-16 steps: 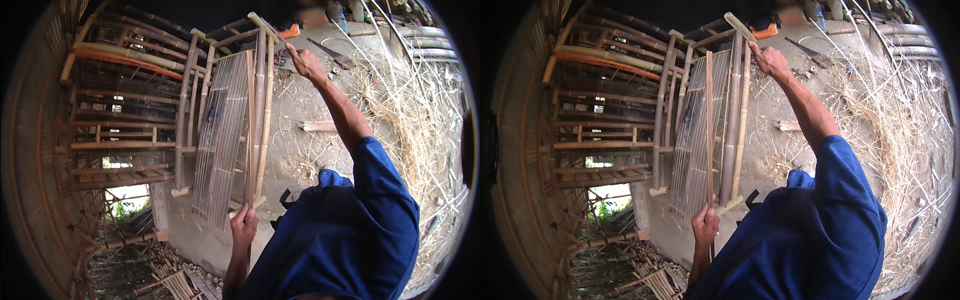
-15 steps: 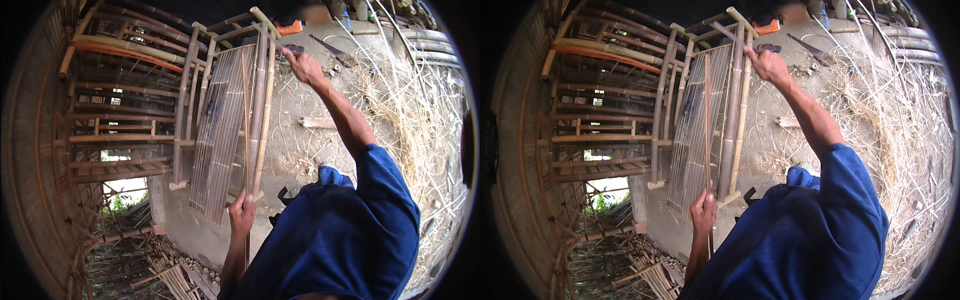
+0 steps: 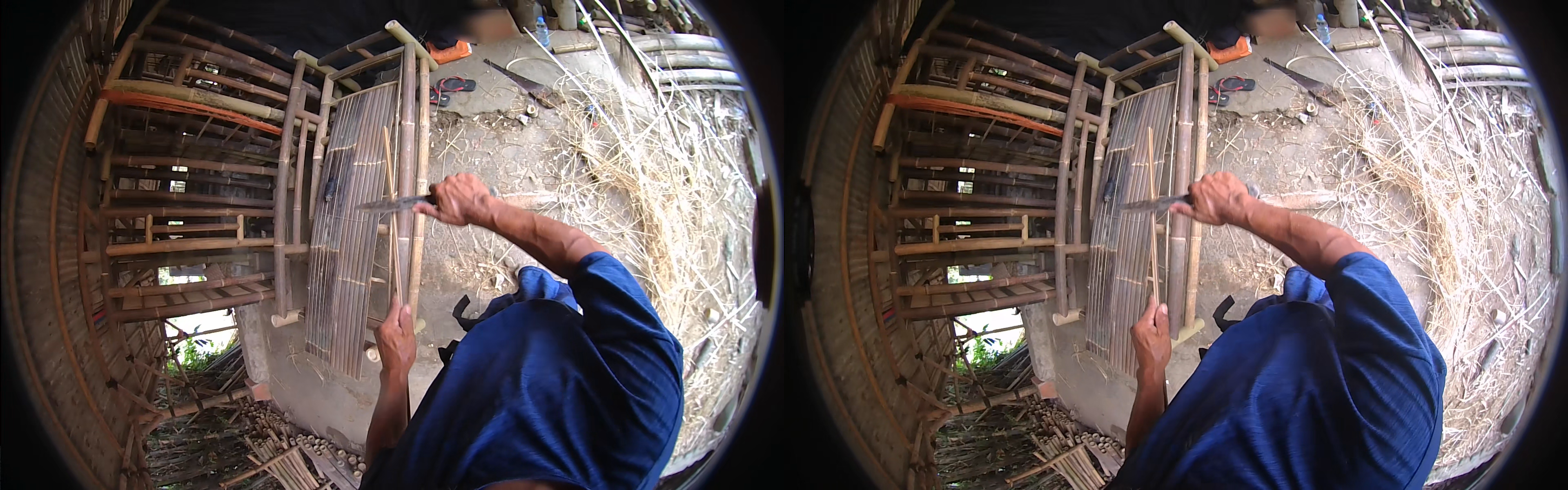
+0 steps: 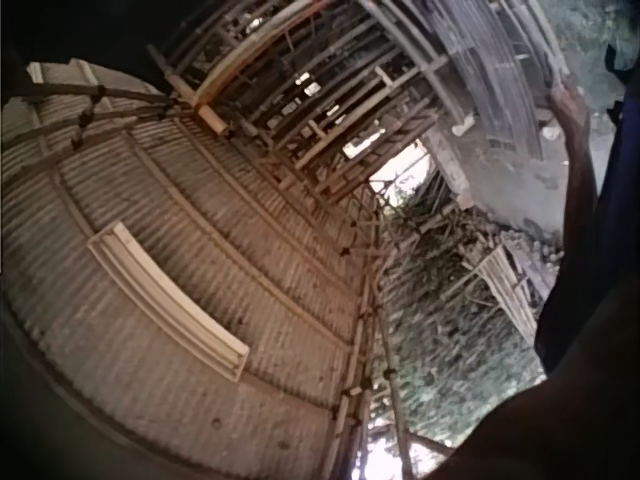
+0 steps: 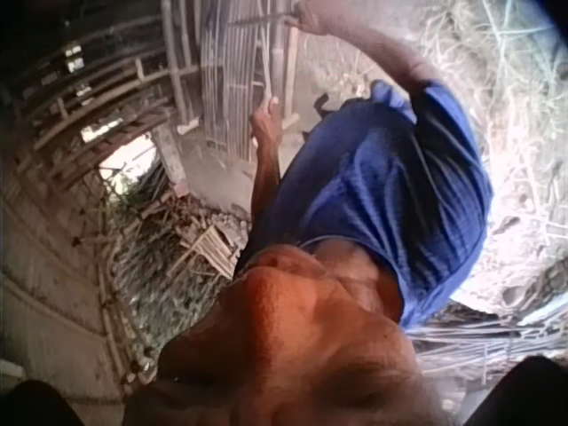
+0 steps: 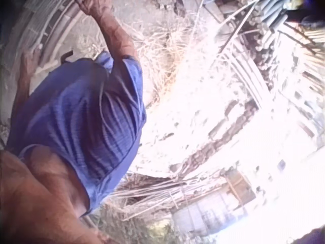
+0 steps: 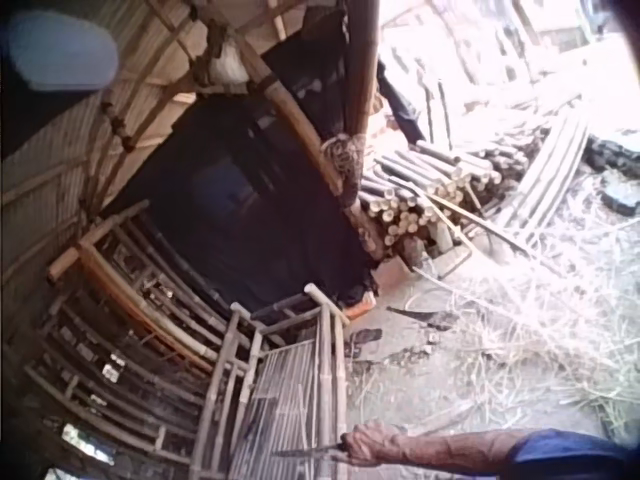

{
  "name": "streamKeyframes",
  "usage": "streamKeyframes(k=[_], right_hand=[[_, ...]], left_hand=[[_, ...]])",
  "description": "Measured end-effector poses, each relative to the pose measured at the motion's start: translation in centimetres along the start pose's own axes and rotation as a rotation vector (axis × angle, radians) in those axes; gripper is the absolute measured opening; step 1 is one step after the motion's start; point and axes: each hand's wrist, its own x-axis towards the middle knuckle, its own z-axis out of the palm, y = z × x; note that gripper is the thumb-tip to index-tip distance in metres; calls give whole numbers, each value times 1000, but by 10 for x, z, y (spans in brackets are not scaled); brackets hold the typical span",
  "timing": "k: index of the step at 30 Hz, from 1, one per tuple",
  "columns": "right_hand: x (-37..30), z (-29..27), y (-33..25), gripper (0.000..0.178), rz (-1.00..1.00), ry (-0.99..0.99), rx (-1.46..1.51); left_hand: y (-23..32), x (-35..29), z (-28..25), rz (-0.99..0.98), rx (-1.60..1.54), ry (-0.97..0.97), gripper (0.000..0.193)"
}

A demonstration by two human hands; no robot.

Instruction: The person uses a machete to split long bamboo poles into thin strips. They repeatedly select bamboo from a rack, split it lengthwise, and separate the resulting strips, working in a covered outdoor area with stacks of bamboo and debris on the ground.

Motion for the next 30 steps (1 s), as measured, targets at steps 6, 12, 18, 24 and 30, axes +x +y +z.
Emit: streamKeyframes(k=[6, 12, 18, 24, 30], right_hand=[[65, -11, 139, 79, 217, 744, -402], [33, -41, 85, 76, 127, 477, -163], [-57, 51, -58, 83, -250, -34, -50], [-13, 30, 10, 87, 83, -14, 11], [63, 12, 196, 84, 334, 563, -253]], left_hand=[[-12, -53, -10, 177, -34, 4, 41], [-20, -42, -5, 61, 28, 56, 41], [-21, 31, 9, 48, 189, -17, 42], [-4, 7, 18, 68, 119, -49, 40], [-37, -72, -9, 175, 55, 14, 39]])
